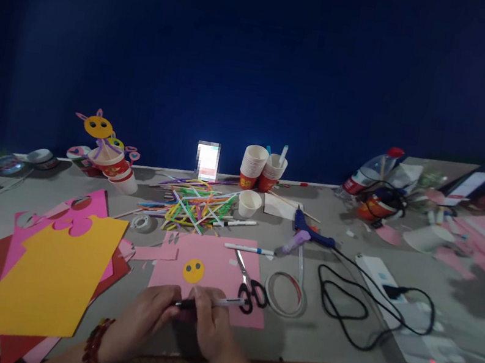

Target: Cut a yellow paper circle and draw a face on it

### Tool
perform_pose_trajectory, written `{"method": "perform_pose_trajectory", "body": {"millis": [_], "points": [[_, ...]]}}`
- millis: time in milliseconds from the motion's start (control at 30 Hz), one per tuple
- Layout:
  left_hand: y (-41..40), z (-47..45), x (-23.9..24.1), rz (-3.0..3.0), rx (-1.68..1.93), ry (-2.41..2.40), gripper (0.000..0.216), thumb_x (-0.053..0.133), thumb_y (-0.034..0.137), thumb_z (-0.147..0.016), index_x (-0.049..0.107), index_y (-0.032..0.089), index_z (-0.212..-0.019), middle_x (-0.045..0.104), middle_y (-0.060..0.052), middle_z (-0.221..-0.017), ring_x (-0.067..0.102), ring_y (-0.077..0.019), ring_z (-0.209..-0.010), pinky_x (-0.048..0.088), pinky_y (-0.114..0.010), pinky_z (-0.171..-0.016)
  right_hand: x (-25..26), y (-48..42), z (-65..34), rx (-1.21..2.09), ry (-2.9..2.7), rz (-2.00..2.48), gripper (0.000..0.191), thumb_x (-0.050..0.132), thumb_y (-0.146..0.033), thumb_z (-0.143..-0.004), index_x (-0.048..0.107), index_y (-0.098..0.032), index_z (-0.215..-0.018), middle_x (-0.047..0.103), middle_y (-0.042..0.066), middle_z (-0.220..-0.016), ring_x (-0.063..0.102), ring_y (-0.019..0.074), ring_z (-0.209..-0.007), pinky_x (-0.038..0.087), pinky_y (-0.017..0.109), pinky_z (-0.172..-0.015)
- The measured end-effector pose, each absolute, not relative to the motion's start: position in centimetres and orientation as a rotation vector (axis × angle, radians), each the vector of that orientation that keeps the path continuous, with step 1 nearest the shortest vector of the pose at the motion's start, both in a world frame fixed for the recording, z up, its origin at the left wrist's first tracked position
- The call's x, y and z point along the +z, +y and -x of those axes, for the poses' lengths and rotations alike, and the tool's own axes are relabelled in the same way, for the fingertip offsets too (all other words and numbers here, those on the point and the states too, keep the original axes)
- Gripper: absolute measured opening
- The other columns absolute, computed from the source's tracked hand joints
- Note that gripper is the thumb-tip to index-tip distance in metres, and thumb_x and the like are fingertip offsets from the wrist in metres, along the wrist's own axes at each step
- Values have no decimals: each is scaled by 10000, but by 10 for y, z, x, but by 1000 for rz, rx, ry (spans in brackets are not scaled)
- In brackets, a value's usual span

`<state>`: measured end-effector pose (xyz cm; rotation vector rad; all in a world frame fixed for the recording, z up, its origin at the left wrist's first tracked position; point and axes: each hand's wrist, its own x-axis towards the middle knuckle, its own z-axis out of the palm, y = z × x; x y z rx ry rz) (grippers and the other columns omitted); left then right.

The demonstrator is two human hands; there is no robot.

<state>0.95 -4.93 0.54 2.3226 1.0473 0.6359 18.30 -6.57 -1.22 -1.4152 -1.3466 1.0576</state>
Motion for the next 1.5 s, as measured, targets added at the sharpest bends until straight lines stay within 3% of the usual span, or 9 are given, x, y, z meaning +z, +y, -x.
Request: {"method": "perform_pose_trajectory", "body": {"millis": [133,400,600,800,967,1200,1500], "points": [[-50,-13,11,-2289,595,1078,454,175,440,-1057,506,214,-843,675,-41,-747,620,-194,-642,400,-286,-574,-15,-64,-182,1022,-1325,1411,614,312,-654,-967,629,-217,-673,639,49,-674,613,204,-677,526,308,-683],[-46,-16,13,-2264,369,1182,168,375,220,-1007,503,212,-898,711,-40,-820,662,-200,-698,383,-275,-588,-9,-51,-186,1040,-1415,1374,566,321,-620,-973,582,-219,-672,610,25,-668,573,182,-659,503,288,-662],[-19,-3,25,-2384,387,1294,151,419,210,-1002,533,211,-904,694,-28,-833,657,-197,-735,419,-280,-623,5,-29,-208,1349,-1323,1248,488,392,-628,-951,551,-222,-730,452,-66,-463,396,122,-416,338,241,-446],[25,2,26,-2589,348,1544,242,404,272,-1033,575,194,-880,662,-49,-868,635,-206,-812,459,-317,-720,6,-15,-270,852,-1641,1520,364,533,-468,-932,536,-219,-668,533,-38,-573,504,148,-570,366,247,-567],[53,-24,15,-2662,266,1610,178,503,260,-995,624,182,-890,660,-65,-894,629,-234,-885,465,-343,-763,8,0,-293,470,-1885,1687,302,481,-423,-968,640,-216,-815,647,2,-720,584,182,-670,378,269,-618],[66,-30,3,-2700,315,1683,146,601,256,-930,639,176,-1045,626,-103,-1031,570,-292,-1030,457,-415,-872,0,17,-297,75,-2131,1826,192,486,-200,-934,671,-191,-986,720,75,-1005,658,224,-904,438,297,-769],[76,-17,-2,-2733,367,1632,154,532,222,-966,614,177,-1088,614,-93,-1102,534,-260,-1065,422,-415,-948,-12,18,-304,-44,-2232,1926,231,495,-100,-887,666,-197,-1008,710,64,-1006,649,218,-897,418,290,-742]]}}
